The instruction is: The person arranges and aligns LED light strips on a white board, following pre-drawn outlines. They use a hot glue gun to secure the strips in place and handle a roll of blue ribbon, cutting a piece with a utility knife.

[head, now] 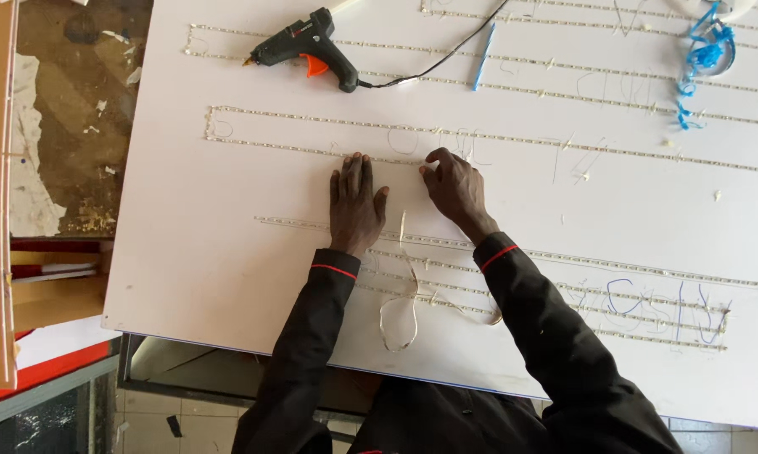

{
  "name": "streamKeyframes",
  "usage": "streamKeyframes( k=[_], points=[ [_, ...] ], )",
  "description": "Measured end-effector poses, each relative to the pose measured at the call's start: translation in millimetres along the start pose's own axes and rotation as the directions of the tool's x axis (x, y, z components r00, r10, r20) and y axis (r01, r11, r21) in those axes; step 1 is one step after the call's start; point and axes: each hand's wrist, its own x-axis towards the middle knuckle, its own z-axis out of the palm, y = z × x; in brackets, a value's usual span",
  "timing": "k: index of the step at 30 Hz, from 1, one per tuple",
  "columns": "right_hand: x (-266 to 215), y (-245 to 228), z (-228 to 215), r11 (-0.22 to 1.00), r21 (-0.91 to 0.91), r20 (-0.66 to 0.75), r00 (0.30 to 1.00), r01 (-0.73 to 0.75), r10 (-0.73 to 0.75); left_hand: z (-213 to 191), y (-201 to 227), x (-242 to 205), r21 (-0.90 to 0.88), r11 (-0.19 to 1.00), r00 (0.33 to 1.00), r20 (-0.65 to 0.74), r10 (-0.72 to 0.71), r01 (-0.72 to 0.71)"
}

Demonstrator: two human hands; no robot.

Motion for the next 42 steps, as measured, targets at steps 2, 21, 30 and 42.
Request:
streamKeyframes(
  k=[2,21,30,42],
  points=[
    [4.3,-6.8,-0.7,1.0,0.008,-0.014,1.0,-0.006,0.006,-2.1,-0.1,1.1,-0.013,1.0,1.0,0.001,0.0,0.0],
    [-20.7,3.1,-13.9,0.924,-0.284,-0.042,0.959,0.258,-0.28,-20.1,7.5,3.5,-0.042,0.999,0.998,0.066,-0.006,0.009],
    [-8.3,43.0,-9.5,0.989,0.033,0.037,0.989,0.142,-0.143,-24.5,40.7,25.9,-0.127,0.988,0.987,0.127,0.098,-0.082],
    [-10.4,31.4,-18.7,0.988,0.029,0.067,0.986,0.152,-0.154,-10.3,68.3,26.9,-0.078,0.988,0.986,0.084,0.142,-0.135]
  ],
)
